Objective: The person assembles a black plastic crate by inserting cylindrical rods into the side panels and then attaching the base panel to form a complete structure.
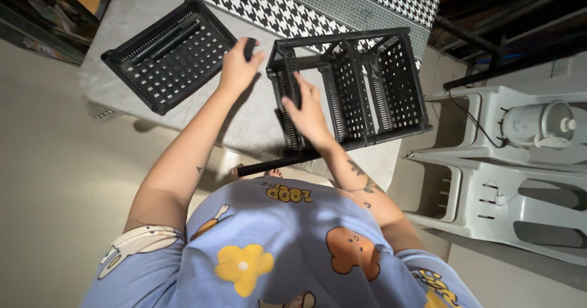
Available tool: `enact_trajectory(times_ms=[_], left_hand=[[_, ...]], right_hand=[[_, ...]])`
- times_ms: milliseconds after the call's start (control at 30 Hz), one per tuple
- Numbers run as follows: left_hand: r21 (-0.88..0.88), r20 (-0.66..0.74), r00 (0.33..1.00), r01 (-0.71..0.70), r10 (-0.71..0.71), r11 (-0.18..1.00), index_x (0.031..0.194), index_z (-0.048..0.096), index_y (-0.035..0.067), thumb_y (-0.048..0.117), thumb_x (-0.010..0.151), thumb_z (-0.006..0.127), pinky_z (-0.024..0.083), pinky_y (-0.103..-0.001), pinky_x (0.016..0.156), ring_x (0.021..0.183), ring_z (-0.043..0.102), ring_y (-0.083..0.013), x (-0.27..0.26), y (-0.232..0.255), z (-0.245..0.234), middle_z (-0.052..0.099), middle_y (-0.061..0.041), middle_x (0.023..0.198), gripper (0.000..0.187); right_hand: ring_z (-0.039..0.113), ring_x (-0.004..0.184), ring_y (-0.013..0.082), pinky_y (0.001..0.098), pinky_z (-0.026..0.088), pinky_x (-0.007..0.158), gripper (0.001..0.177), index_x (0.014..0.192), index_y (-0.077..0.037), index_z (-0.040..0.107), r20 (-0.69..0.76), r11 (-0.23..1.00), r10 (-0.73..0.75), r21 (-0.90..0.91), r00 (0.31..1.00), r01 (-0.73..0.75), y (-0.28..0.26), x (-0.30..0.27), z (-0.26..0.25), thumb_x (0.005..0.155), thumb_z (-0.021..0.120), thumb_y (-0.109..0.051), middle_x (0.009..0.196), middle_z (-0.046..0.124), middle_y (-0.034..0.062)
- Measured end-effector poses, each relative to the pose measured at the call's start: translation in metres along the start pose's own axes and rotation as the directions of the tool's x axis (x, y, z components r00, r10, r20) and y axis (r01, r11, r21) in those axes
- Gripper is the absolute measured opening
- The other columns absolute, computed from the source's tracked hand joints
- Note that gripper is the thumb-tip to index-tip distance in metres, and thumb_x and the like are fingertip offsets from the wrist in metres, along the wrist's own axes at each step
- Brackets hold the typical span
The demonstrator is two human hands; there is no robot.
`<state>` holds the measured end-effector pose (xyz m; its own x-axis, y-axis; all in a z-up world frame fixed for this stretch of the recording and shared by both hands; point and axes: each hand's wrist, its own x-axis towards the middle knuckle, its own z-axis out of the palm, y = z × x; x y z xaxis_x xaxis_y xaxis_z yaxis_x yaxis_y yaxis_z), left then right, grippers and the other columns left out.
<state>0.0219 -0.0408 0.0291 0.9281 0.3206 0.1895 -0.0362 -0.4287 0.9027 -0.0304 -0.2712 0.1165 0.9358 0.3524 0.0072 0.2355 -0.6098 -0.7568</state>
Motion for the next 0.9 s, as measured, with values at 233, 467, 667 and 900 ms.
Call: enact_trajectory(times_ms=[233, 467, 667, 900], left_hand=[[-0.243, -0.088, 0.965, 0.221, -0.248, 0.945, 0.104, 0.077, 0.008, 0.039, 0.094, 0.072, 0.053, -0.029, 0.059, 0.062, 0.068, -0.0144, 0.02, 0.006, 0.032, 0.073, -0.004, 0.071, 0.032], [-0.387, 0.093, 0.88, 0.463, -0.466, 0.798, 0.087, 0.07, 0.008, 0.055, 0.097, 0.06, 0.042, -0.028, 0.038, 0.041, 0.055, -0.0116, 0.047, 0.011, 0.07, 0.063, -0.001, 0.06, 0.049], [-0.237, 0.04, 0.824, 0.557, -0.565, 0.796, 0.091, 0.069, 0.002, 0.065, 0.102, 0.035, 0.053, -0.039, 0.058, 0.055, 0.066, -0.0263, 0.056, -0.02, 0.098, 0.068, -0.012, 0.07, 0.073], [-0.117, -0.124, 0.839, 0.517, -0.529, 0.848, 0.117, 0.067, 0.003, 0.065, 0.101, 0.024, 0.046, -0.05, 0.098, 0.114, 0.062, -0.0449, 0.054, -0.025, 0.112, 0.068, -0.026, 0.118, 0.077]], right_hand=[[0.044, 0.137, 0.0376, 0.0606, 0.028, 0.108, 0.048, 0.142, -0.021, 0.056, -0.091, 0.745, -0.361, -0.627, 0.928, 0.228, 0.009, 0.086, -0.037, 0.095, 0.066, -0.026, 0.146, 0.053, 0.0131], [0.061, 0.11, 0.032, 0.0548, 0.039, 0.104, 0.032, 0.115, -0.013, 0.065, 0.231, 0.656, -0.29, -0.658, 0.929, 0.369, 0.027, 0.147, -0.045, 0.108, 0.049, -0.04, 0.112, 0.069, 0.0111], [0.068, 0.07, 0.0333, 0.0496, 0.049, 0.073, 0.045, 0.076, -0.011, 0.073, 0.07, 0.667, -0.426, -0.649, 0.902, 0.366, 0.054, 0.168, -0.018, 0.105, 0.048, -0.035, 0.074, 0.072, 0.0116], [0.07, 0.064, 0.0407, 0.0513, 0.056, 0.066, 0.062, 0.063, -0.007, 0.073, 0.15, 0.665, -0.153, -0.716, 0.977, 0.214, 0.053, 0.188, -0.015, 0.105, 0.04, -0.04, 0.067, 0.07, 0.0209]])
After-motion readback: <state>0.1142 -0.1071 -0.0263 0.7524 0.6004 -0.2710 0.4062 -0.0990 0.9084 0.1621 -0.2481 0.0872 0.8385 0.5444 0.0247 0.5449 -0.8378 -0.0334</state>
